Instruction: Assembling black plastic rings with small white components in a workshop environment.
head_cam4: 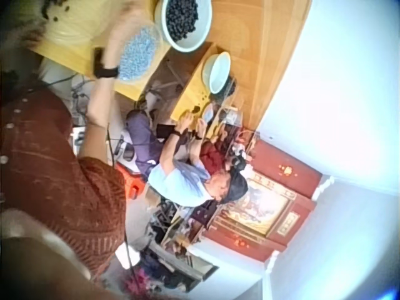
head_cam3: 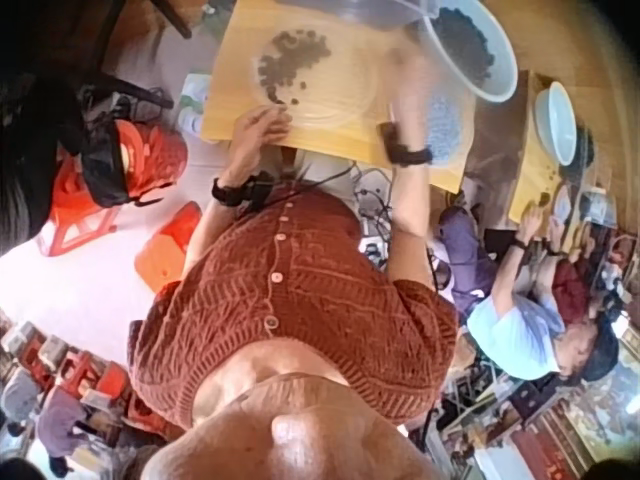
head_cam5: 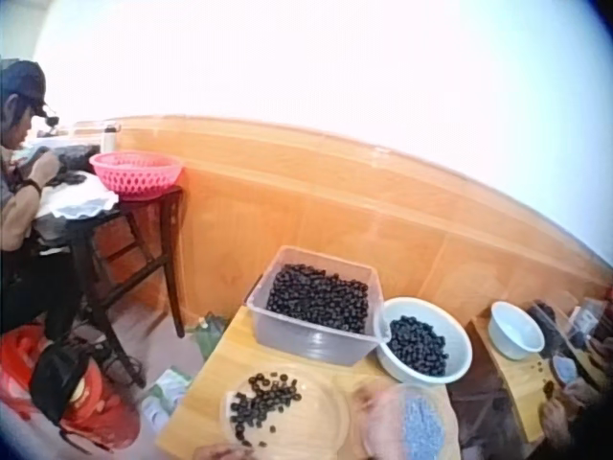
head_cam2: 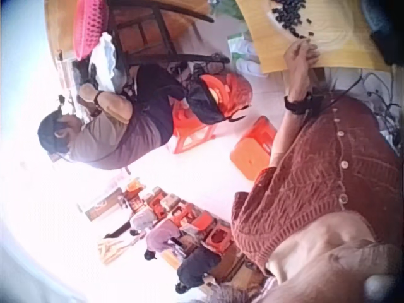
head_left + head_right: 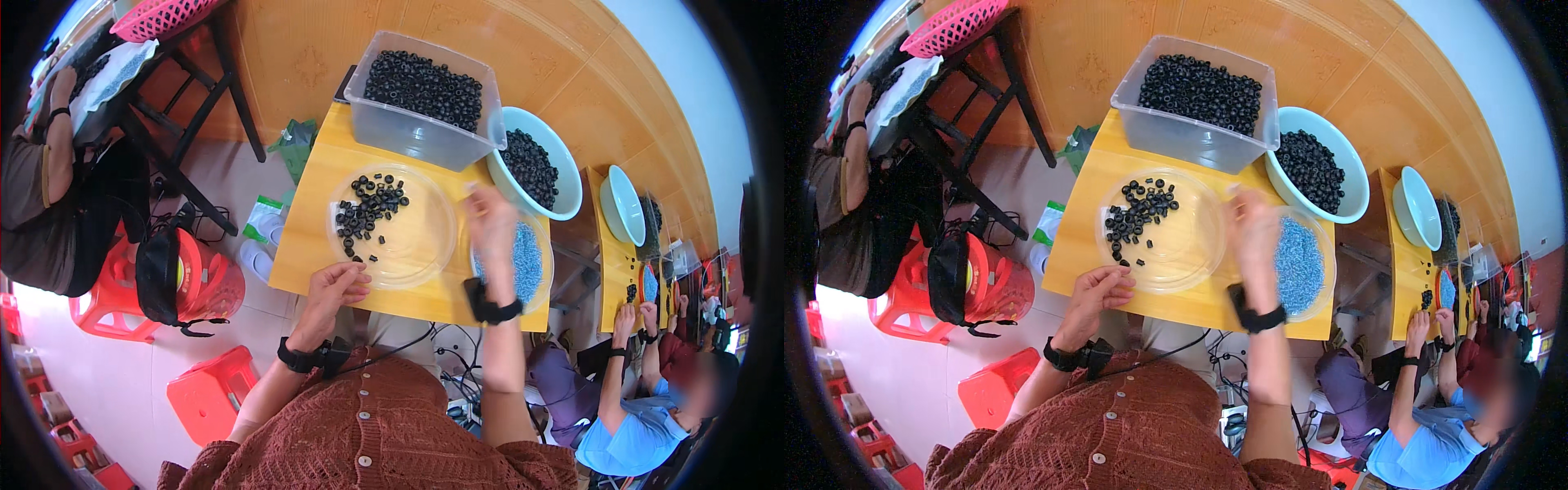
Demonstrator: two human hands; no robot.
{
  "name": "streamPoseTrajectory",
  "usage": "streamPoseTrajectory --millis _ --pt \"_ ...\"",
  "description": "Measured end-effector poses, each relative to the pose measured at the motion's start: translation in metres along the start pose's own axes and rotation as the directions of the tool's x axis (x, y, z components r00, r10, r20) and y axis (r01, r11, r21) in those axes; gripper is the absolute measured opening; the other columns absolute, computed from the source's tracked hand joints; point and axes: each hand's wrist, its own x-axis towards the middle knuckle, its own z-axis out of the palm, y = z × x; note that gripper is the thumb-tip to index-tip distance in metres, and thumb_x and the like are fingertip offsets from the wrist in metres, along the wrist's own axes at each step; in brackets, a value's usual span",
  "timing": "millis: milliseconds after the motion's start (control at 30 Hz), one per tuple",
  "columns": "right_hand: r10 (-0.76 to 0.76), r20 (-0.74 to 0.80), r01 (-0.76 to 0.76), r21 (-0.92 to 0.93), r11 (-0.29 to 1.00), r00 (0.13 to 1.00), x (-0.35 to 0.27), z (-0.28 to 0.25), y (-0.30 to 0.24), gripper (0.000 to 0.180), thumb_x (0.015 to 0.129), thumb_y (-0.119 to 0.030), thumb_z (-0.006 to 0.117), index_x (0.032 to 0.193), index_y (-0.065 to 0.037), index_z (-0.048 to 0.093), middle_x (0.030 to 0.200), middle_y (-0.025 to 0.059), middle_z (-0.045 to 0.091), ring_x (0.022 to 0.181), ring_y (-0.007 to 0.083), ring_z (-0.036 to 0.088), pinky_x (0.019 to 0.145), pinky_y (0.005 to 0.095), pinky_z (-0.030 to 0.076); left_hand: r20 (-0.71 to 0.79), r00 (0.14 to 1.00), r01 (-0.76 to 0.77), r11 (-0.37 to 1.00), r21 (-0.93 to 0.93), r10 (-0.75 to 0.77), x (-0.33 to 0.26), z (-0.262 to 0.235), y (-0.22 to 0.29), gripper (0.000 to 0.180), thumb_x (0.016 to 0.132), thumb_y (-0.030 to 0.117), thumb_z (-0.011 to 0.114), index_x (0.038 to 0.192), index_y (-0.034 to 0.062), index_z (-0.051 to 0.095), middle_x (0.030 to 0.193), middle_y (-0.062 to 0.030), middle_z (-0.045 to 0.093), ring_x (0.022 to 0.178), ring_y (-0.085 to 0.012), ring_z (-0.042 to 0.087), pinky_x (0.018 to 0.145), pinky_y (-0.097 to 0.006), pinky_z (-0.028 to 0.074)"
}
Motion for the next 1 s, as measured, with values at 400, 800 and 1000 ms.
streamPoseTrajectory --millis 400,800,1000 --pt "0.012 0.258 -0.039 0.1 0.994 0.966 -0.011 0.092 0.006 0.017 0.067 0.001 0.059 0.083 0.002 0.063 0.085 0.022 0.059 0.08 0.0376 0.058 0.07 0.0416 0.047 0.149 0.986 -0.074 0.997 0.036 0.068 -0.009 0.004 0.01 0.029 0.087 0.017 0.054 0.111 0.0001 0.055 0.095 -0.0091 0.062 0.082 -0.0136 0.06 0.073 -0.025 0.049" --pt "-0.024 0.537 0.026 0.005 1.0 0.843 -0.017 0.078 0.004 0.016 0.065 -0.001 0.058 0.081 0.002 0.059 0.086 0.0213 0.058 0.083 0.0381 0.058 0.075 0.0423 0.047 0.726 -0.164 -0.397 0.629 -0.669 0.668 -0.092 0.068 0.147 0.033 0.095 0.031 0.03 0.113 0.0103 0.049 0.104 -0.0327 0.048 0.095 -0.0475 0.052 0.08 -0.055 0.046" --pt "-0.068 0.48 0.054 0.043 0.998 0.875 -0.036 0.07 -0.013 0.015 0.063 0.002 0.056 0.078 0.003 0.056 0.085 0.0218 0.058 0.08 0.0391 0.057 0.072 0.0433 0.047 0.843 0.05 -0.226 0.828 -0.513 0.536 -0.112 0.084 0.172 0.029 0.09 0.028 0.044 0.103 0.0054 0.057 0.105 -0.0294 0.049 0.096 -0.0444 0.052 0.084 -0.053 0.043"
